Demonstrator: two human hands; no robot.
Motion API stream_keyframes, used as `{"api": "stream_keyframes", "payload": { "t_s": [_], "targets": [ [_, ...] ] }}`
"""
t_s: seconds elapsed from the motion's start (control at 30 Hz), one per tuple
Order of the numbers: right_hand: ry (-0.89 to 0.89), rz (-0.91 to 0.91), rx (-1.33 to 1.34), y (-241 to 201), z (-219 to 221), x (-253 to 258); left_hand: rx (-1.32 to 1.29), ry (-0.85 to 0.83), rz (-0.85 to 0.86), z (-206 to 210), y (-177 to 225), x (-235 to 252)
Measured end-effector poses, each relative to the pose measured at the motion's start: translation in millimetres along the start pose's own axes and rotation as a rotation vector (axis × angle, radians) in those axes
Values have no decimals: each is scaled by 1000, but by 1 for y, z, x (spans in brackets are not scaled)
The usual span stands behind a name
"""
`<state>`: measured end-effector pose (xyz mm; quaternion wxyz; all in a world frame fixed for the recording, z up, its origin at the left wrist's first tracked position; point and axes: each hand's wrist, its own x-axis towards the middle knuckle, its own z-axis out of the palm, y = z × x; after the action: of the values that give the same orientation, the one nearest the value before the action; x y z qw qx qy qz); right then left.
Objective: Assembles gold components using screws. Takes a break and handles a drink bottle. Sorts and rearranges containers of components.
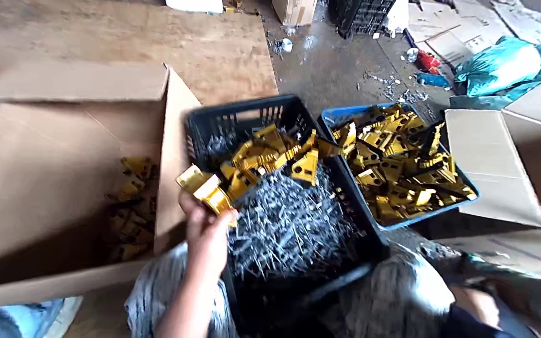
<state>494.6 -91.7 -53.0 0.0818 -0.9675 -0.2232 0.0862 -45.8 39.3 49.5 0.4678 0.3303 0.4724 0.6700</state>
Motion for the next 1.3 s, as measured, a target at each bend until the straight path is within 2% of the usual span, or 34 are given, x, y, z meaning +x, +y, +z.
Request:
{"api": "stream_keyframes", "payload": {
  "t_s": [0.07,0.13,0.2,0.3,0.33,0.4,0.47,0.53,0.63,0.67,0.8,0.87,0.97,1.03,1.13,1.23,1.3],
  "targets": [
    [107,-97,201,-60,-22,26,8,13,-12,4,-2,4],
    [203,-232,350,-125,-57,33,-42,9,-110,2,-4,3],
    [215,-540,459,-185,-82,26,-128,-9,-169,3,-4,9],
    [-2,-1103,320,-249,-69,-36,-162,-40,-165,0,-6,12],
    [-119,-1223,252,-264,-48,-69,-167,-50,-163,-1,-7,13],
    [-334,-1348,42,-283,4,-132,-190,-59,-186,-1,-10,13],
    [-364,-1417,-167,-293,51,-170,-163,-21,-234,2,-9,12],
    [-289,-1430,-126,-293,77,-184,-98,12,-259,1,-10,9],
    [-213,-1314,359,-282,65,-198,-34,63,-256,-3,-8,10],
    [-255,-1240,533,-276,54,-200,7,44,-220,-6,-8,8],
    [-903,-731,1117,-265,24,-205,368,-147,80,-10,-11,6],
    [-969,-669,1223,-262,15,-208,598,-252,191,-7,-18,3],
    [-891,-912,1278,-255,8,-212,723,-345,204,2,-27,-8],
    [-764,-1163,1198,-253,6,-215,640,-436,90,4,-27,-12],
    [-518,-1443,1056,-258,12,-220,473,-561,-47,3,-27,-11],
    [-279,-1582,1004,-262,19,-227,440,-575,-61,4,-29,-12],
    [-292,-1574,1077,-262,22,-232,437,-554,-19,5,-29,-13]
  ]
}}
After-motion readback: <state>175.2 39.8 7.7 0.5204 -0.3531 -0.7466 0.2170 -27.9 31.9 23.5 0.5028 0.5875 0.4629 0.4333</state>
